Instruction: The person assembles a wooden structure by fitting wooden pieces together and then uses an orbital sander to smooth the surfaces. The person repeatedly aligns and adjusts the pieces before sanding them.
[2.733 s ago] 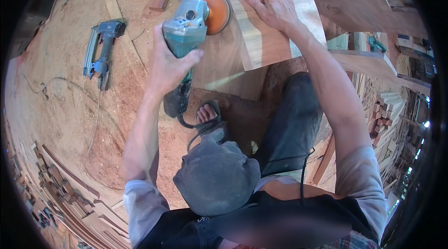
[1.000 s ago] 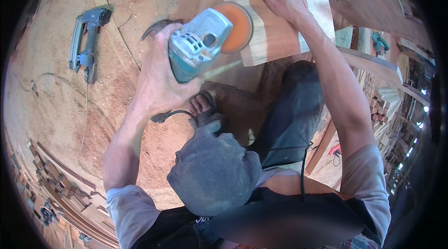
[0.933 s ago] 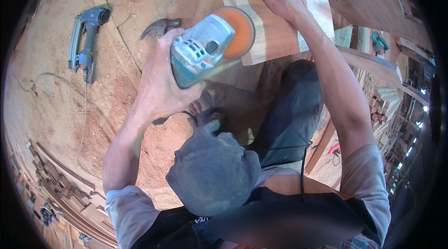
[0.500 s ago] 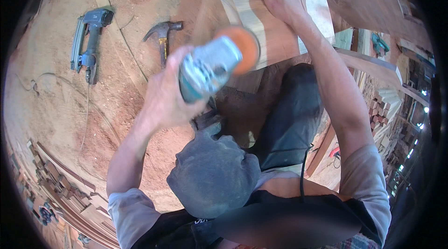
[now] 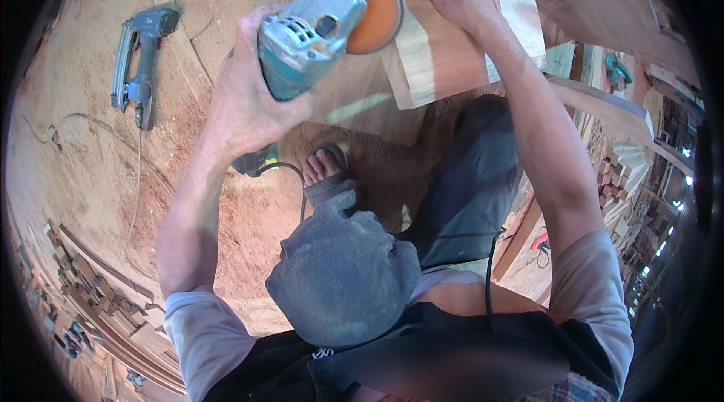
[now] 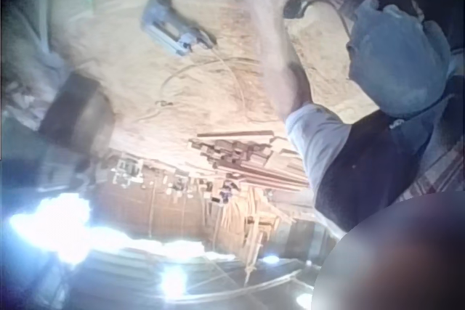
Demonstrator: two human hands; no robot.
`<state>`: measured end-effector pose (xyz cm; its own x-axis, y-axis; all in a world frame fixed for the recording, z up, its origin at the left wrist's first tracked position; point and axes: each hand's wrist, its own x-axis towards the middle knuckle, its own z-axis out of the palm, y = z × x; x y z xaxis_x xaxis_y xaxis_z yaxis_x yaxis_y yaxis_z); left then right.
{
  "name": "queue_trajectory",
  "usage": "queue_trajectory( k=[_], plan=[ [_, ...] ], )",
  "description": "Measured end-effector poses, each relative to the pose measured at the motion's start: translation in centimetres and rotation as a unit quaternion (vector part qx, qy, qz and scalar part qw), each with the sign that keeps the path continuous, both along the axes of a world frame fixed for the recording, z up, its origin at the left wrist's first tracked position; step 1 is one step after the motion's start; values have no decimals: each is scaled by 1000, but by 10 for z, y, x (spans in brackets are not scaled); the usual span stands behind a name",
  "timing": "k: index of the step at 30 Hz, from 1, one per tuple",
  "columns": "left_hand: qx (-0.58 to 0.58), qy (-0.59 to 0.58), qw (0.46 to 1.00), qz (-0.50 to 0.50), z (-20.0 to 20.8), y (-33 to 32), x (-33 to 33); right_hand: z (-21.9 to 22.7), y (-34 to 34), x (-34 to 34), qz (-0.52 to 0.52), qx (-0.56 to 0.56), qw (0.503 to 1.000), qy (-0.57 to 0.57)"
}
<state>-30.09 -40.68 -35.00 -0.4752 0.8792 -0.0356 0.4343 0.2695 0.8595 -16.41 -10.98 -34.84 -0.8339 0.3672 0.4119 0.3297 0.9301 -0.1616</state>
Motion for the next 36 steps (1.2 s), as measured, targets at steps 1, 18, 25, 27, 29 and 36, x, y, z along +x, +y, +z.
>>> queue_trajectory(
  k=[1,18,25,27,29,36],
  plan=[
    [-2,-8,1000,-9,0,-4,6,0,0,0,1,-3,1000,-1],
    [-78,36,985,-148,9,-51,64,2,-4,4,-36,-24,999,3],
    [-10,90,994,-57,-10,-26,35,-4,-1,4,-34,-11,999,10],
    [16,34,999,-35,-13,-18,26,-5,0,4,-36,-11,999,9],
    [12,19,999,-44,-10,-18,27,-6,1,4,-37,-19,999,2],
    [-68,18,995,-65,2,-30,48,-7,-1,5,-36,-12,999,-2]
  ],
)
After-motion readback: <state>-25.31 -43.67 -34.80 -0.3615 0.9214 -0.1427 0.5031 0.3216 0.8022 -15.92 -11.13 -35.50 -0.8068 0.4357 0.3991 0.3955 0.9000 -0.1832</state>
